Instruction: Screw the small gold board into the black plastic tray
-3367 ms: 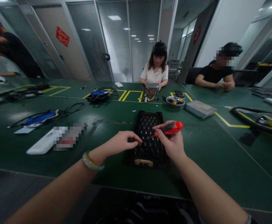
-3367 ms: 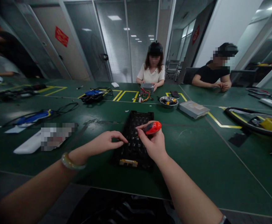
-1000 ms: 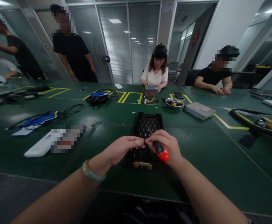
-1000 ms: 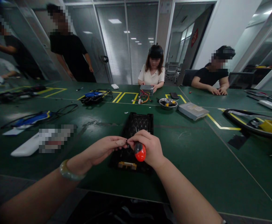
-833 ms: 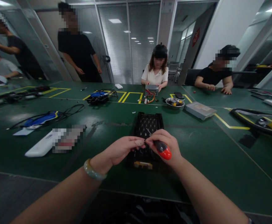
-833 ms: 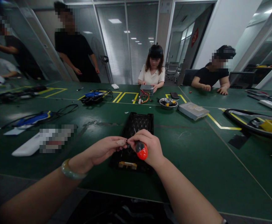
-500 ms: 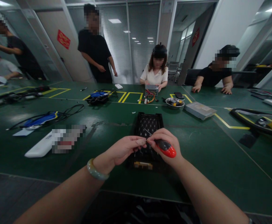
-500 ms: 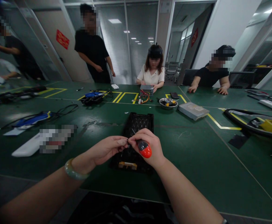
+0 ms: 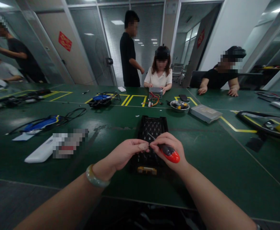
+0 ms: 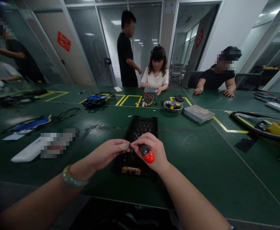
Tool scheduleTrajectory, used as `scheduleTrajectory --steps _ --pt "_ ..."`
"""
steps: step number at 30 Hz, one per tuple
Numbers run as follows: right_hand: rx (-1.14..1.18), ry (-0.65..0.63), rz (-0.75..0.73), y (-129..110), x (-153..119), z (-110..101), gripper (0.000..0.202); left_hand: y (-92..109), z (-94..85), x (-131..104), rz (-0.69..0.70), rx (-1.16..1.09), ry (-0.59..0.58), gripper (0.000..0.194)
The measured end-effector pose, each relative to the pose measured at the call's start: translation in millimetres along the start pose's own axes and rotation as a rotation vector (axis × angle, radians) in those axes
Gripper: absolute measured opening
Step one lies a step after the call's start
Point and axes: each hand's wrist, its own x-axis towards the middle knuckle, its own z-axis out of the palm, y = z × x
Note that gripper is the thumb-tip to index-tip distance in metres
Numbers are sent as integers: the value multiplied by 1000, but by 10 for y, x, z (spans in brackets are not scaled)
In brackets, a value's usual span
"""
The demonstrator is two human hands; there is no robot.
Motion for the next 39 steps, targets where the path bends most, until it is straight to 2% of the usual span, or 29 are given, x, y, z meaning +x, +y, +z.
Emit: scheduleTrajectory --steps 3,6,9,12,17,22,28,39 --pt "8 9 30 32 -5 20 7 90 -96 -2 45 180 32 23" --pt "20 106 110 74 -18 52 12 242 -220 -17 97 574 53 22" --pt "74 213 219 107 -29 71 17 365 -288 -35 185 1000 -6 15" --pt "84 242 251 116 -32 65 19 381 -266 -33 235 1222 -93 9" --pt "65 231 221 98 -30 37 17 264 -174 15 262 1345 -268 8" --pt "65 233 217 92 -27 34 17 207 -142 44 295 1505 -370 8" --pt "90 229 228 87 -25 39 16 189 -116 59 328 1736 -343 7" --pt "97 219 233 82 -27 42 15 167 -56 45 340 1772 -336 9"
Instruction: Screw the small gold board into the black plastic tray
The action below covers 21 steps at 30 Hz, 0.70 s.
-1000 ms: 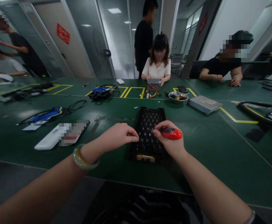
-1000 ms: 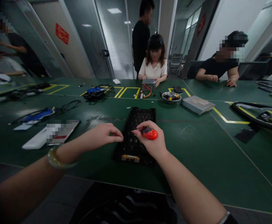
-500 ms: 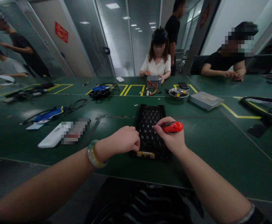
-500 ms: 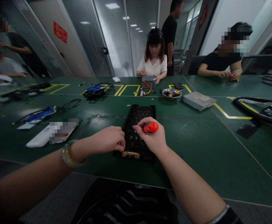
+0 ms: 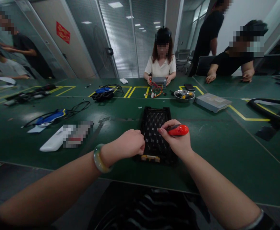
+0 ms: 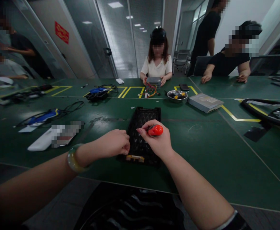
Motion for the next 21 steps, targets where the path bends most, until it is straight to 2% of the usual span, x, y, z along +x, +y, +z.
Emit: scheduleTrajectory --steps 7,14,21 --pt "-9 -8 11 -7 -2 -1 15 -2 -3 -7 5 -33 1 8" --pt "-7 -7 11 3 -1 -1 15 -99 69 -59 21 -122 13 6" --pt "25 7 28 0 4 -6 16 -175 98 -92 9 -257 -12 12"
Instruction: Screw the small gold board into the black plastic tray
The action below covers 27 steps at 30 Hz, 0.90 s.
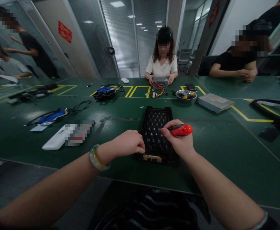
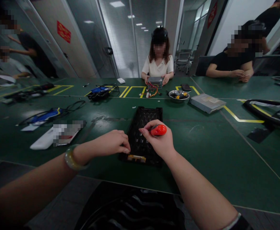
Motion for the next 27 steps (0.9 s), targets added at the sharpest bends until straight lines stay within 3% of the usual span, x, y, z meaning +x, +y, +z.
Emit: scheduleTrajectory --steps 8,14,19,27 --pt "470 -20 169 44 37 16 22 -175 -11 -47 26 -199 -41 22" --pt "658 -111 292 40 90 -21 19 -245 144 -128 19 -303 26 22" --pt "624 -256 294 -5 45 3 23 -210 252 -167 -17 -340 121 22" --pt "493 -305 214 -46 -61 62 14 -214 421 -169 -38 -407 230 24"
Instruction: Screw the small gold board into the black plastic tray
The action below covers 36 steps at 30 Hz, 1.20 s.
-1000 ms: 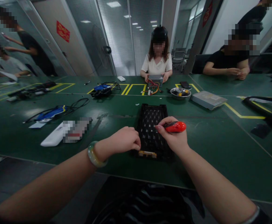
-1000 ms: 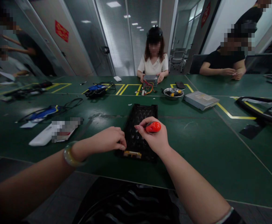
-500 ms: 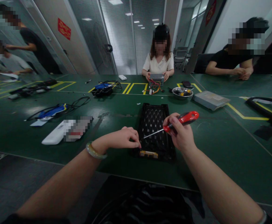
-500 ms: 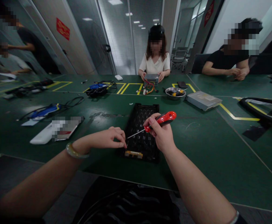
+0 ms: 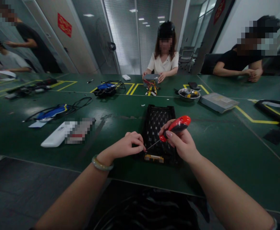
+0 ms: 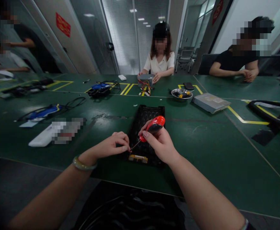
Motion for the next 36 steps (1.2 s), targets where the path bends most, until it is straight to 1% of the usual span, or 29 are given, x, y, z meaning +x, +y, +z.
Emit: scheduleTrajectory --steps 5,14,19,21,25,30,36 --pt "-20 -3 6 -6 -7 14 13 -39 68 -4 -2 -23 32 24" --pt "-96 -33 46 2 -36 50 14 -28 78 -14 -15 -29 37 25" --pt "-167 -51 2 2 -9 31 13 -37 83 -16 -17 -21 32 26" --pt "-180 -43 -5 7 0 23 17 -37 85 -17 -18 -22 35 25" --pt "-203 6 29 22 6 11 30 -33 93 -22 -11 -16 41 24" --pt "-242 47 25 43 12 3 31 -40 107 -27 -5 11 38 25" --pt "-232 -20 -38 22 4 -13 25 -35 104 -25 2 -2 42 26"
